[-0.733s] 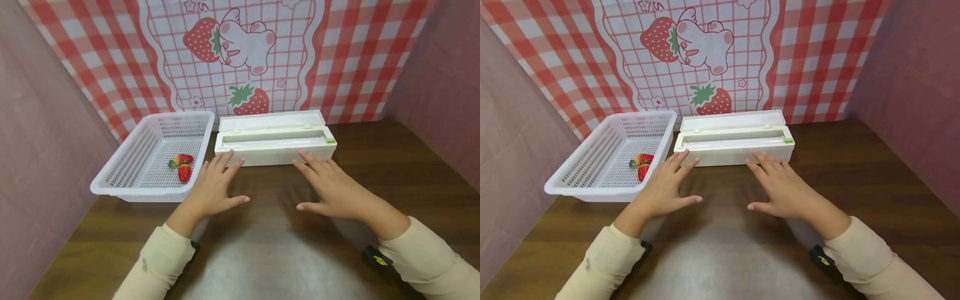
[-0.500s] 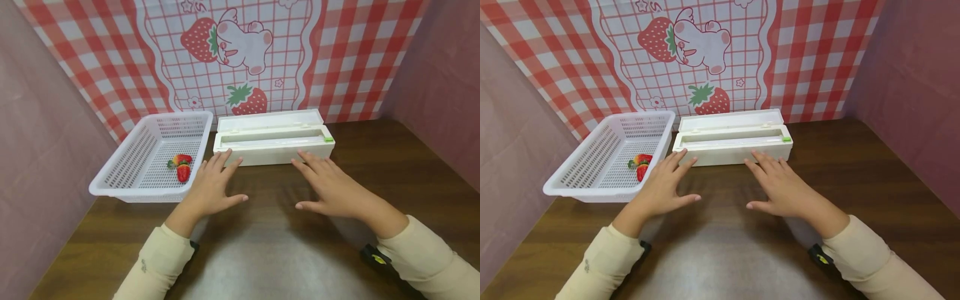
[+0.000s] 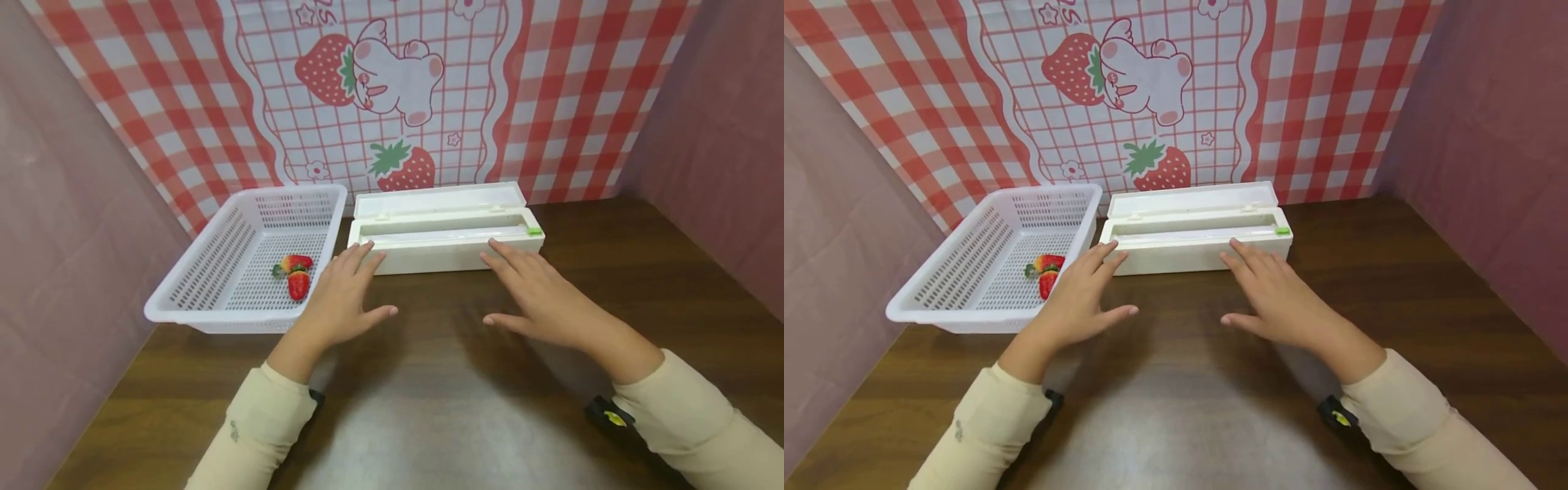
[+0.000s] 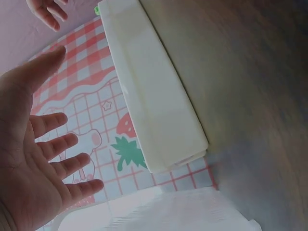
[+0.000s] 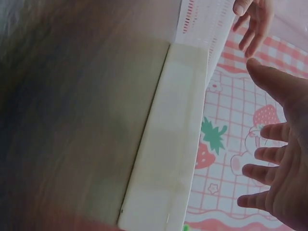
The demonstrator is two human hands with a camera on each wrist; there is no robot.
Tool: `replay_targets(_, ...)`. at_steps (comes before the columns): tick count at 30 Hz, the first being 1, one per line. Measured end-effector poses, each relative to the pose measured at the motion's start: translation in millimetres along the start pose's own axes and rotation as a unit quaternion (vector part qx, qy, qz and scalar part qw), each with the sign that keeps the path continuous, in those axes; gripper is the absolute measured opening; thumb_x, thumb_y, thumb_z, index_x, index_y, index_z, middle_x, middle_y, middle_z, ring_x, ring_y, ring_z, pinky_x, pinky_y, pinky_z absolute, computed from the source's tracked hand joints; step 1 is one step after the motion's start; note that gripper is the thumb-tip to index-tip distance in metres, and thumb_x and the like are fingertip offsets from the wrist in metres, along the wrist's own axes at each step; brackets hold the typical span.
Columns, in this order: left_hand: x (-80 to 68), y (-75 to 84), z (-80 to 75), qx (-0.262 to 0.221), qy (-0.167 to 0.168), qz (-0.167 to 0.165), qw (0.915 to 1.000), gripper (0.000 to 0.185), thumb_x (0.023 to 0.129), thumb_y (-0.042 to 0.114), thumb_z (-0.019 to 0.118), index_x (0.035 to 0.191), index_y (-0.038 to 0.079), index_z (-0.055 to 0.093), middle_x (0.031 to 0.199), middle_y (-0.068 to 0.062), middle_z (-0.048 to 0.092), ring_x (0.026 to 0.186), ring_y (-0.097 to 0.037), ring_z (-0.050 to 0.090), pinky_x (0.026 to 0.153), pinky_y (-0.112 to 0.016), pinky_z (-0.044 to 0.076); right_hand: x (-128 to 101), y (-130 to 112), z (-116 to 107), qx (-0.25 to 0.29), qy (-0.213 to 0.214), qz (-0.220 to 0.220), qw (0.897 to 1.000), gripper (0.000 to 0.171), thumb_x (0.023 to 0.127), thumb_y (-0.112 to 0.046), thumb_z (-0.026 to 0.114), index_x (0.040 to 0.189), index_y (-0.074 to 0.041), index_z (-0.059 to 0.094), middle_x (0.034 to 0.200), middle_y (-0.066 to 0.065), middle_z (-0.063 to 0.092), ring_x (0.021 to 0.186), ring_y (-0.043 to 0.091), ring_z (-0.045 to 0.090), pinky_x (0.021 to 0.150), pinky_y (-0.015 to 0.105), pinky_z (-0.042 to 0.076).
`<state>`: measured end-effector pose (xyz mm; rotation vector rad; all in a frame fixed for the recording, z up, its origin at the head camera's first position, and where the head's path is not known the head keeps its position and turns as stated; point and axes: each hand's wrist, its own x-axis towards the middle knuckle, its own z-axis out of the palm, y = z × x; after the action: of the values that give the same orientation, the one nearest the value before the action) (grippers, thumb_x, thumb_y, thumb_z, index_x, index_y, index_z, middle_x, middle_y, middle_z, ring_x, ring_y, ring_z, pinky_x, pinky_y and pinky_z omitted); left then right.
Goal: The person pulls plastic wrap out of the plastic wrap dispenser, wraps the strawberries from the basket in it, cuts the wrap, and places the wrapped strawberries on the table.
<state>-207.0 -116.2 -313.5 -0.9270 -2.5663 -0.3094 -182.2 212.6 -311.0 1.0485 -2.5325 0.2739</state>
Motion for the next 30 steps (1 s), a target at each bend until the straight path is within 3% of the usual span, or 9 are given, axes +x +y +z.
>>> replay_targets(4,5.0,-2.5,2.3,-0.005,0.022,0.006,0.9997,0.074,0.081,0.037,0.078,0.136,-0.004,0.049,0.142,-0.023,0.045,0.132,-0.039,0.041,0.112,-0.049,0.03,2,9,4,0.021,0.022,-0.013,0.999,0.088,0.072,-0.023,0.087,0.142,0.003,0.04,0.145,0.028,0.039,0.128,0.044,0.04,0.098,0.065,0.035)
replay_targets(8,14.2,-1.8,3.7,-0.014,0.021,-0.014,0.9996,0.068,0.083,0.029,0.078,0.135,-0.005,0.051,0.139,-0.021,0.049,0.13,-0.036,0.042,0.112,-0.045,0.031,3,22,11,0.041,0.041,-0.017,0.998,0.076,0.071,-0.012,0.086,0.135,0.005,0.048,0.14,0.028,0.044,0.125,0.043,0.044,0.097,0.062,0.039)
replay_targets(21,55.7,-16.6,22.3,-0.06,0.072,-0.081,0.9923,0.04,0.084,0.005,0.07,0.122,-0.005,0.062,0.123,-0.021,0.062,0.119,-0.036,0.054,0.107,-0.042,0.037,22,67,19,0.049,0.063,0.034,0.996,0.051,0.074,0.0,0.08,0.12,0.01,0.059,0.12,0.028,0.059,0.112,0.043,0.053,0.097,0.059,0.041)
replay_targets(26,72.4,-24.3,20.7,-0.067,0.011,-0.112,0.9913,0.044,0.081,-0.008,0.059,0.124,-0.002,0.063,0.124,-0.019,0.062,0.121,-0.034,0.053,0.108,-0.039,0.036,32,86,13,0.051,0.048,0.072,0.995,0.04,0.079,0.002,0.072,0.117,0.01,0.061,0.114,0.029,0.062,0.11,0.044,0.054,0.099,0.058,0.04)
replay_targets(30,85.1,-30.7,17.5,-0.078,-0.048,-0.164,0.9821,0.046,0.081,-0.007,0.057,0.126,0.002,0.063,0.127,-0.016,0.062,0.124,-0.031,0.052,0.108,-0.038,0.037,39,95,6,0.038,0.013,0.11,0.993,0.032,0.082,0.001,0.066,0.113,0.01,0.063,0.11,0.029,0.063,0.105,0.044,0.055,0.097,0.057,0.041)
